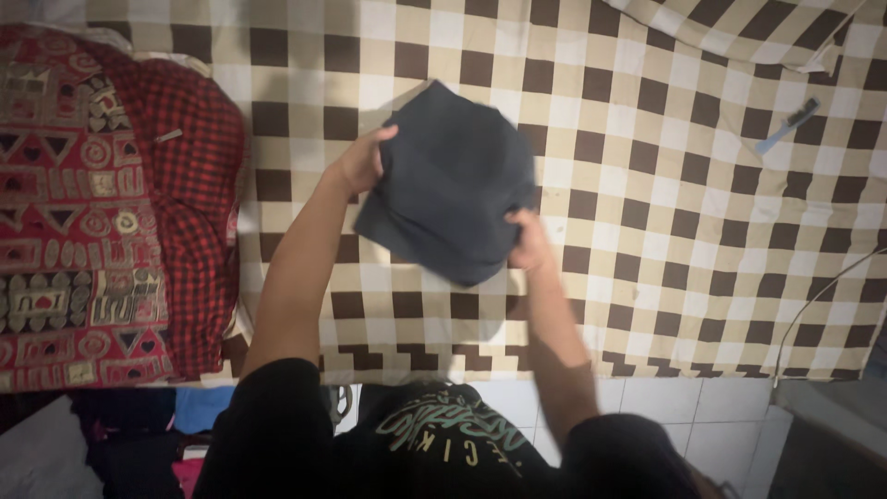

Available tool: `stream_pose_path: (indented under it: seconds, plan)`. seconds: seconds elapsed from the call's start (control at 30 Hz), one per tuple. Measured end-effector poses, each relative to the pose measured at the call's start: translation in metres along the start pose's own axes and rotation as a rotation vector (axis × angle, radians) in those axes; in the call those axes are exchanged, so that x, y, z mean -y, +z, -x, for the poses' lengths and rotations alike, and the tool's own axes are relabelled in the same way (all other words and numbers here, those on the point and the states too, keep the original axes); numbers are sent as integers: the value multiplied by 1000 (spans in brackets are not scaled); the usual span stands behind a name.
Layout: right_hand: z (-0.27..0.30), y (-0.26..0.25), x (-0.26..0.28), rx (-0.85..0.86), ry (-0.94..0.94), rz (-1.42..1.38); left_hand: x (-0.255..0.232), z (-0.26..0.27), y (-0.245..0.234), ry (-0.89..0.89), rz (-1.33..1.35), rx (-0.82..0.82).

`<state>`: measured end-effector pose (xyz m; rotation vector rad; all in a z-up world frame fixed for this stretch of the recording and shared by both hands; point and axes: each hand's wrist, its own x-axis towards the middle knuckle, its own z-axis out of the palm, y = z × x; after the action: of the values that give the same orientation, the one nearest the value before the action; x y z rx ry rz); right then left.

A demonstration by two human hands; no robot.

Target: The person takes various garments from an open suitcase, including a dark shirt, a patterned top, a purple shirt, and a striped shirt. They unfold each item on a checkered bedspread, fold them neatly by hand, and place them back into the suitcase.

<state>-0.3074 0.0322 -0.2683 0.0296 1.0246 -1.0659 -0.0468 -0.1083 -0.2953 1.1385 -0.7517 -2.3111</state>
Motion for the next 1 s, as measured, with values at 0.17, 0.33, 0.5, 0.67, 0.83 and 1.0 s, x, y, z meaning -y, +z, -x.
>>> stream_pose_path:
  seconds: [0.17, 0.33, 0.5, 0.67, 0.83, 1.0]
  plan:
    - [16, 16, 79, 240, -251, 306, -35, 51, 44, 196, 175, 106]
    - [63, 32, 112, 298, -302, 439, -30, 88, 55, 608, -960, -159]
    - [62, -34, 55, 212, -301, 598, 18, 120, 65, 249, -318, -214]
    - [44, -111, -52, -36, -33, 551, 126, 120, 35, -105, -501, -429]
    - [62, -135, -107, -109, 89, 406, 212, 119, 16, 72, -466, -591]
    - [65, -115, -91, -254, -126, 509, 207, 114, 15, 350, -639, -762]
